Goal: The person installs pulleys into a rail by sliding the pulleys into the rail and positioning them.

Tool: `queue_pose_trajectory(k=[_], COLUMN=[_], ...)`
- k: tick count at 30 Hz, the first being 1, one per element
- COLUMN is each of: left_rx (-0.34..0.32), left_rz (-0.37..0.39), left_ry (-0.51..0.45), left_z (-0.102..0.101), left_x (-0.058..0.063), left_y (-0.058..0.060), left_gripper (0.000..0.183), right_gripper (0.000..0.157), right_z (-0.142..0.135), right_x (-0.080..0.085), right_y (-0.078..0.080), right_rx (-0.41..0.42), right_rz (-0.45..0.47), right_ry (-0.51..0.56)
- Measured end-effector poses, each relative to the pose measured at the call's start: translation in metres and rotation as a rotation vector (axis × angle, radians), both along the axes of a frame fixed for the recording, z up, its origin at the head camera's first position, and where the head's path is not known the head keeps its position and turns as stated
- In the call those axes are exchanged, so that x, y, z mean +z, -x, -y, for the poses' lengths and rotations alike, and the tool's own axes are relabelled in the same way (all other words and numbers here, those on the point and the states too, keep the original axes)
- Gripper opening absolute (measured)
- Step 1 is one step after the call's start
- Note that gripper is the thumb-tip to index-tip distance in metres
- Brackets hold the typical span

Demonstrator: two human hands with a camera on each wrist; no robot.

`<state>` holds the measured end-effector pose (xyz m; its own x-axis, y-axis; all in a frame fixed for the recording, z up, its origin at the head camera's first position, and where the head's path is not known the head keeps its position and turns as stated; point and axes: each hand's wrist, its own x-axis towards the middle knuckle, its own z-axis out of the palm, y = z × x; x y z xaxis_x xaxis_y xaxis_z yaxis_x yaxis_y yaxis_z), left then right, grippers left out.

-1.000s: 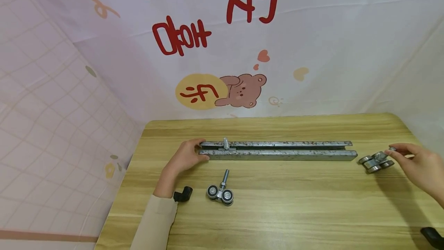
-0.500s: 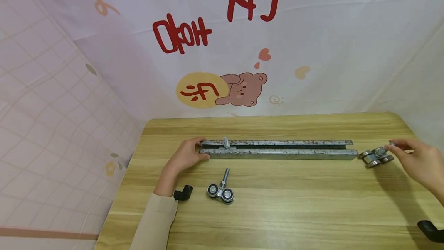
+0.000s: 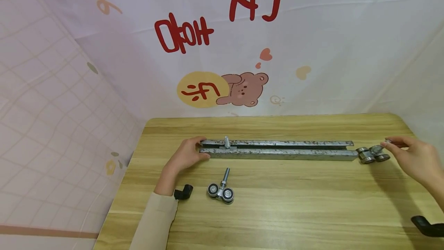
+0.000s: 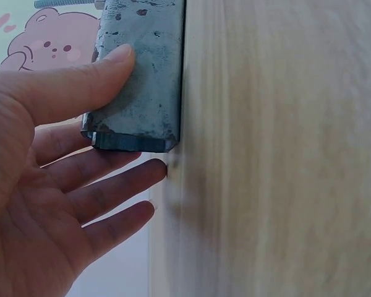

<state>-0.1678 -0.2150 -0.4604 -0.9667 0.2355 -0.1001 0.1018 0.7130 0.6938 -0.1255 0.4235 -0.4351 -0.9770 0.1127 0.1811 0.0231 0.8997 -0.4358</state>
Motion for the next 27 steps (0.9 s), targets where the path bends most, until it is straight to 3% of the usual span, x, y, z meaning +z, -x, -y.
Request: queue_pose_trajectory(k=[27], left_rx=[-0.010], left_rz=[-0.005], left_ry=[0.005], left_z=[0.001], left_x=[0.003], left_y=[0.001], left_gripper=[0.069], right_gripper=[0.038], right_z=[0.015], right_x=[-0.001], right_y=[0.010], right_rx=[0.009], right_rz=[-0.039], right_ry=[0.037])
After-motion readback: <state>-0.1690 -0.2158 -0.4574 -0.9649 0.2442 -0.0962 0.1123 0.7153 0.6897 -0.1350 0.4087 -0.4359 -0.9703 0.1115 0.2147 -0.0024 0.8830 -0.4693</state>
